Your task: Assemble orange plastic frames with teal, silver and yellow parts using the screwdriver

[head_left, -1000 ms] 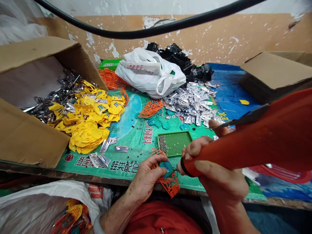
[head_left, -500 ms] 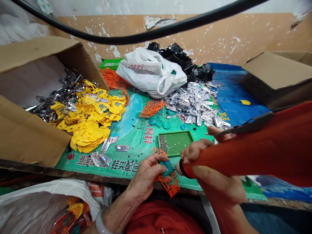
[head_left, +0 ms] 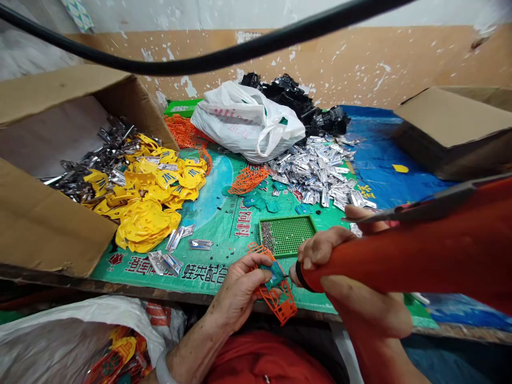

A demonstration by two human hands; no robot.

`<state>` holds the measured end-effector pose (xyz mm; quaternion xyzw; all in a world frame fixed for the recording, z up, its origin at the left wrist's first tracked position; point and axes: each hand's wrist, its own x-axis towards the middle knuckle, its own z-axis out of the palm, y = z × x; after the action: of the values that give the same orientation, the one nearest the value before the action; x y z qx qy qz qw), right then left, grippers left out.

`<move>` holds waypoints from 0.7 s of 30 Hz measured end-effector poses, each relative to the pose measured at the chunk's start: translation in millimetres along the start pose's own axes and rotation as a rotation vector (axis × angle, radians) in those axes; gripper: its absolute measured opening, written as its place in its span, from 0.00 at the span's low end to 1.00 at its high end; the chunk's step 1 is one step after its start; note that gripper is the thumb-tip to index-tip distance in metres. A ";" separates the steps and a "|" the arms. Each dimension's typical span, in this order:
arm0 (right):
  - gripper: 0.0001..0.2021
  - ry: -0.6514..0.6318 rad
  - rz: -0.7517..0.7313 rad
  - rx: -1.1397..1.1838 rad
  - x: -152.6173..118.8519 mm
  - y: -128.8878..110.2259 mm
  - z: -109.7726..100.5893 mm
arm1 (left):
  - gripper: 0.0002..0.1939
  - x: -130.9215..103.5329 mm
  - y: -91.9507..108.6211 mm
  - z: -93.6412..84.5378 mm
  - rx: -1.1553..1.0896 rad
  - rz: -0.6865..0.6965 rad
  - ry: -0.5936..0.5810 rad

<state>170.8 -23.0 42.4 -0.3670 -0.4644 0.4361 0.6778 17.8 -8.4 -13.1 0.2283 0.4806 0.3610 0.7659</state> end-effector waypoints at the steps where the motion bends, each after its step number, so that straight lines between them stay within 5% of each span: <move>1: 0.25 0.013 -0.004 0.008 4.7 -2.8 -2.2 | 0.11 -0.7 0.0 0.1 0.010 0.004 -0.002; 7: 0.08 0.262 -0.101 -0.160 43.2 -4.2 -32.6 | 0.11 -0.2 -6.8 -7.0 0.142 0.073 0.006; 11: 0.06 0.320 -0.089 -0.261 57.0 11.1 -52.7 | 0.12 7.2 -14.4 -16.7 0.291 0.118 -0.064; 21: 0.06 0.340 -0.074 -0.326 59.5 18.7 -43.4 | 0.18 8.5 -13.6 -13.7 0.293 -0.008 -0.129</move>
<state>218.5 35.0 30.9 -0.5225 -0.4210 0.2623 0.6935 12.3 -10.5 -33.4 0.3583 0.4788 0.2685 0.7552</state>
